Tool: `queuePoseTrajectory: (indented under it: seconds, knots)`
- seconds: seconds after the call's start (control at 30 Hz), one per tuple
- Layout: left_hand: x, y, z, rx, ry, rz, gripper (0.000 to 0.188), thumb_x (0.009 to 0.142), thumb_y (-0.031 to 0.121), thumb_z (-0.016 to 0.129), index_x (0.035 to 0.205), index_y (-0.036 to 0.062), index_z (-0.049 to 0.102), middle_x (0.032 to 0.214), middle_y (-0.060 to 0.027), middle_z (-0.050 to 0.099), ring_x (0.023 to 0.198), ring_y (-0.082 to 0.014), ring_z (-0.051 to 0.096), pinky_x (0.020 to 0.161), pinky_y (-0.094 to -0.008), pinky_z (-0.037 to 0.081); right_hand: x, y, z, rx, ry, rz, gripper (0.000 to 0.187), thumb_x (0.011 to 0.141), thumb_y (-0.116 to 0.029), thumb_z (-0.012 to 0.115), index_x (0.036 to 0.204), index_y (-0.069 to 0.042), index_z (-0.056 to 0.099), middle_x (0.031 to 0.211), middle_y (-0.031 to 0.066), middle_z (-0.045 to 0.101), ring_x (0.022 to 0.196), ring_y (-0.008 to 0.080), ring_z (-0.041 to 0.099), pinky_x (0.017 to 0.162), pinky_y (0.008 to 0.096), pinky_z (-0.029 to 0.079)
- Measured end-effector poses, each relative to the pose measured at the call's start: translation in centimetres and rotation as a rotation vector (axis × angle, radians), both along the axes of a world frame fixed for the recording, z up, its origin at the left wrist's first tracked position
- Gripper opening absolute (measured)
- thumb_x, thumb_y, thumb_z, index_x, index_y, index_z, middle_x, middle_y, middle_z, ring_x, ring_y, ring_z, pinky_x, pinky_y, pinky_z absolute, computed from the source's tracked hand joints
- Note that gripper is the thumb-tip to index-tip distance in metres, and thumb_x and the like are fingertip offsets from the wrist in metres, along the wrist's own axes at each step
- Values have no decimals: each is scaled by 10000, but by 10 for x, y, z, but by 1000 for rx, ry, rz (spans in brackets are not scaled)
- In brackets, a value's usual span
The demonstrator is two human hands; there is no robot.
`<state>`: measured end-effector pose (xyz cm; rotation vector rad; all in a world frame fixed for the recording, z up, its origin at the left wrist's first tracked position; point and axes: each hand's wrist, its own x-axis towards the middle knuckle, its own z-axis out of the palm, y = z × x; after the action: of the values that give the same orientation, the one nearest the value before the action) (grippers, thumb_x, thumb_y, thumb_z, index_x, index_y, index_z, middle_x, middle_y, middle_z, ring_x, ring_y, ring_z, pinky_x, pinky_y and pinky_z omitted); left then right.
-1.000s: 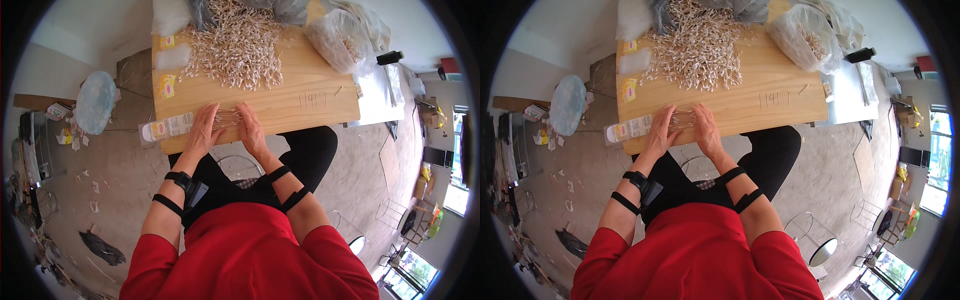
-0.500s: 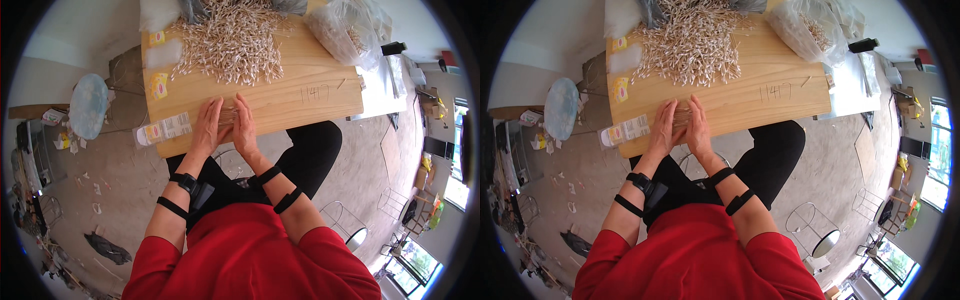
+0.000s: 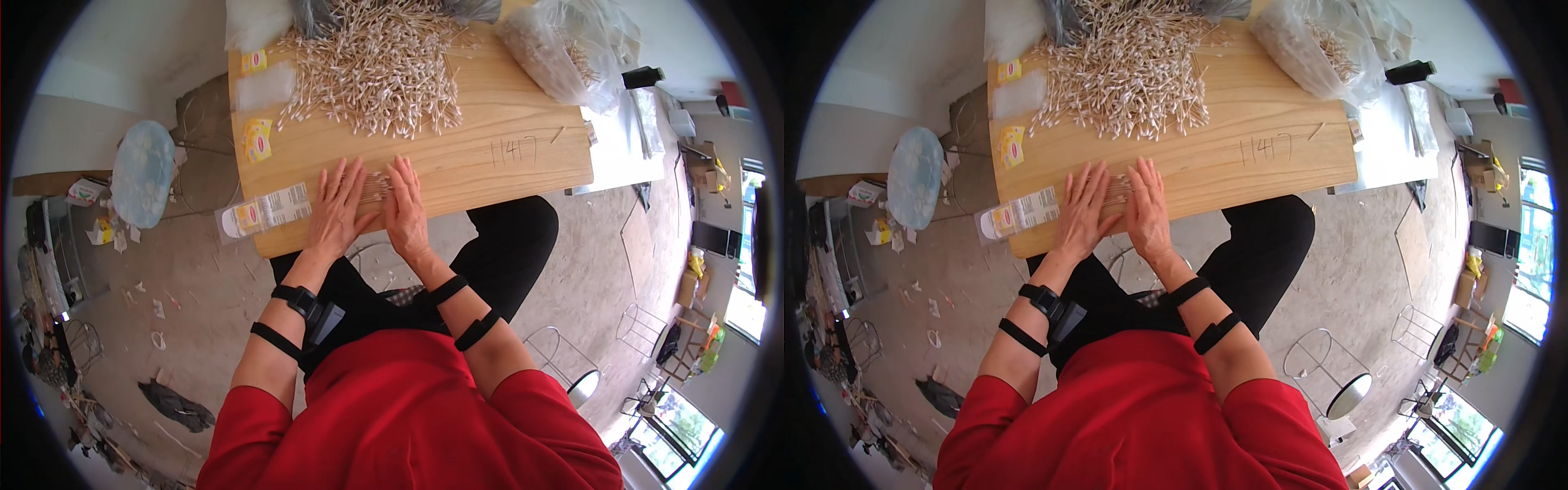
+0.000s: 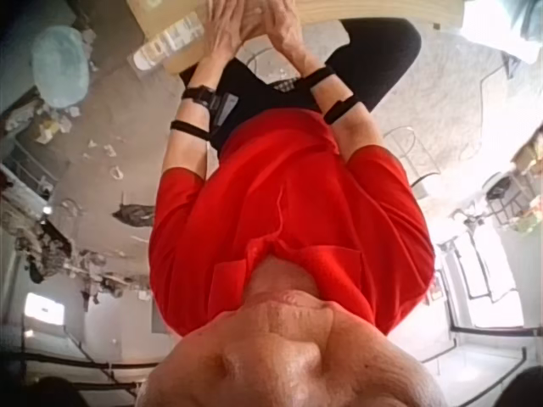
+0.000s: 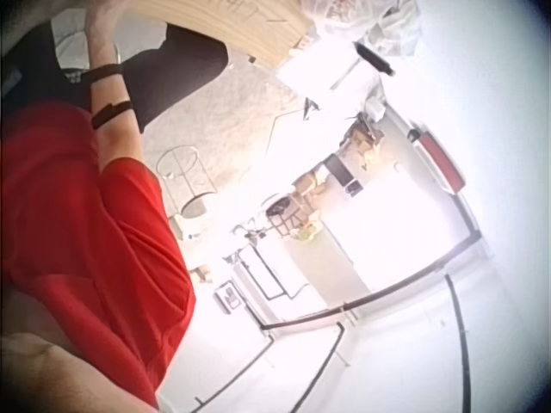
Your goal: The recorder is sorting wooden cotton swabs on a table and placing them into plastic packaging strips.
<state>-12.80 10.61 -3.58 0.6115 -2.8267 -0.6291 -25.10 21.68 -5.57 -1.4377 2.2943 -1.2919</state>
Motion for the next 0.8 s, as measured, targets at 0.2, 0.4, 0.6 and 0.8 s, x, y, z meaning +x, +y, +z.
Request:
queuePoseTrajectory:
  seconds: [0.2,0.4,0.6,0.8]
  knots:
    - [-17,4,-10,330,502,541,484,1047,191,381,1476,-23,324,1507,-237,362,1406,-381,345,1150,-450,293,2,-26,8,-138,-246,-157,390,951,51,441,1335,1,488,1528,218,364,1396,388,382,1109,415,372]
    - [-36,13,-13,371,537,502,479,1073,263,318,1473,3,358,1474,-206,428,1380,-347,396,1138,-413,316,14,-40,5,-138,-315,-116,371,962,40,420,1321,-13,496,1511,213,396,1368,388,418,1099,420,377]
    - [-26,4,-7,435,544,421,496,1047,255,414,1472,6,355,1475,-207,415,1370,-360,399,1134,-424,323,8,-37,0,-184,-308,-96,365,963,52,403,1306,-11,514,1506,207,407,1364,377,428,1102,406,375]
    - [15,-18,16,253,183,84,1006,703,65,827,1524,58,246,1490,-171,391,1377,-380,360,1145,-471,331,-10,-6,5,-155,-375,-91,364,961,71,402,1292,-2,535,1490,200,431,1382,344,419,1117,385,359]
